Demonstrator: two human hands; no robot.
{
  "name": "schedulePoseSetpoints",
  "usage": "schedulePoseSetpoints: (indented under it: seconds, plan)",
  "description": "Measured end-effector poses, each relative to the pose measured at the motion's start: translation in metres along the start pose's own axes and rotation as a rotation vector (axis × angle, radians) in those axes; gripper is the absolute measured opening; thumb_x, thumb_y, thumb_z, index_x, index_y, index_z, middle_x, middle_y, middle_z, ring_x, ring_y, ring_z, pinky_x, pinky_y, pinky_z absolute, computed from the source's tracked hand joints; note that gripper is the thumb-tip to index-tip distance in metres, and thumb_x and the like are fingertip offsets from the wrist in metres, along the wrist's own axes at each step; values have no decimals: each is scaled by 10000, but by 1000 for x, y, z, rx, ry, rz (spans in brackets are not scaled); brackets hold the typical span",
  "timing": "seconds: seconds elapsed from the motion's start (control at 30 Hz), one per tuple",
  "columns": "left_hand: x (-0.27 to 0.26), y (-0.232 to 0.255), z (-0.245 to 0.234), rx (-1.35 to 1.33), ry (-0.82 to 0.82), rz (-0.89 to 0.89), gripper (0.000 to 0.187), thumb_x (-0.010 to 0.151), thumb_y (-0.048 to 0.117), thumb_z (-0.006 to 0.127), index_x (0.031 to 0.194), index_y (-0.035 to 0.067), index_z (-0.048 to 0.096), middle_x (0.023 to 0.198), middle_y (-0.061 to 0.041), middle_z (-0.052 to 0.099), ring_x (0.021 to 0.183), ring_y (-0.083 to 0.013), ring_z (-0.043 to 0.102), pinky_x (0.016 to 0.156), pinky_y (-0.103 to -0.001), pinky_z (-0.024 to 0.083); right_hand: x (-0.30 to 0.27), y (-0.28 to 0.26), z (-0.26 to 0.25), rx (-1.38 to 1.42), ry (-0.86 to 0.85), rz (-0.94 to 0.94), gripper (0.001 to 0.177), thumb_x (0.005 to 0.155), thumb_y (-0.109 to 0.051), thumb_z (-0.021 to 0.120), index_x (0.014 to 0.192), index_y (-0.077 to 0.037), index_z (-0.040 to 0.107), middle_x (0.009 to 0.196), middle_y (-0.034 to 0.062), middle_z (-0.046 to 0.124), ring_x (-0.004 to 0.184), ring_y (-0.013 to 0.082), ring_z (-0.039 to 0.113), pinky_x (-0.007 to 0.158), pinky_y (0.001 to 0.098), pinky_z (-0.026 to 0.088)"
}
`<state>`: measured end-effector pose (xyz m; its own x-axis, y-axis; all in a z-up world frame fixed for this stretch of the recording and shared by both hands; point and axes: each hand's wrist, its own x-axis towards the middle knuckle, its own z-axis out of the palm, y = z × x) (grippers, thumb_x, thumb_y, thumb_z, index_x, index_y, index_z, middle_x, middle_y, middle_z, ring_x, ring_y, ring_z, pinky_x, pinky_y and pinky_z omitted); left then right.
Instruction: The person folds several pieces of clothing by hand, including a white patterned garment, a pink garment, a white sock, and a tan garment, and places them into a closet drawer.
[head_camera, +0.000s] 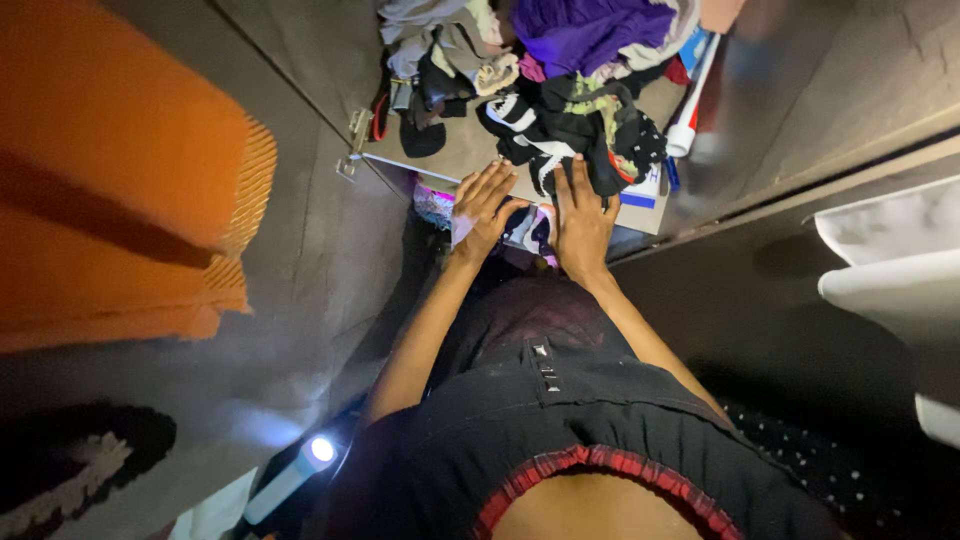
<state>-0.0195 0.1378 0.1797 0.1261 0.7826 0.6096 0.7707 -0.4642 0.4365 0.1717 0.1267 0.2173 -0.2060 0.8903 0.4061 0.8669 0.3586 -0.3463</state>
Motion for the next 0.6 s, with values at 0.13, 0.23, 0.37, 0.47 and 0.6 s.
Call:
schedulePoseSetpoints:
  seconds: [0.13, 0.23, 0.37, 0.47, 0.6]
  plan:
    - [3, -5, -7, 32, -3, 23, 454, 867, 353, 791, 1236, 101, 714, 1376, -37, 665, 1349, -206, 571, 1193, -493, 340, 13, -3, -20, 130, -189, 137, 475, 1007, -252, 676, 1456, -127, 579, 1524, 156, 485, 1312, 334, 526, 1092, 594, 319]
    - [1, -5, -10, 22, -47, 20, 449, 868, 343, 785, 1247, 109, 722, 1378, -37, 669, 1353, -198, 575, 1194, -492, 329, 40, -12, -34, 128, -213, 166, 344, 1061, -309, 678, 1392, -217, 667, 1457, 88, 555, 1328, 326, 504, 1082, 555, 381]
    - [-1, -12, -8, 71, -99, 18, 345, 902, 276, 765, 1212, 130, 720, 1418, -30, 672, 1391, -177, 589, 1245, -469, 334, 75, -37, -23, 29, -139, -56, 511, 844, -240, 774, 1343, -209, 667, 1620, 179, 369, 1461, 484, 286, 1005, 733, 308]
    - [-1, -10, -8, -36, -48, 12, 478, 912, 364, 778, 1299, 92, 709, 1406, -48, 656, 1360, -212, 575, 1198, -482, 320, 73, -18, -7, 89, -171, -21, 475, 900, -198, 742, 1366, -217, 651, 1629, 161, 373, 1496, 530, 227, 977, 623, 430]
    - [4, -7, -13, -21, -55, 20, 445, 904, 372, 772, 1251, 100, 716, 1401, -52, 655, 1349, -221, 578, 1194, -484, 319, 69, 25, 21, -114, 5, -3, 535, 888, -35, 693, 1377, -250, 689, 1619, 171, 398, 1507, 498, 286, 1018, 521, 534]
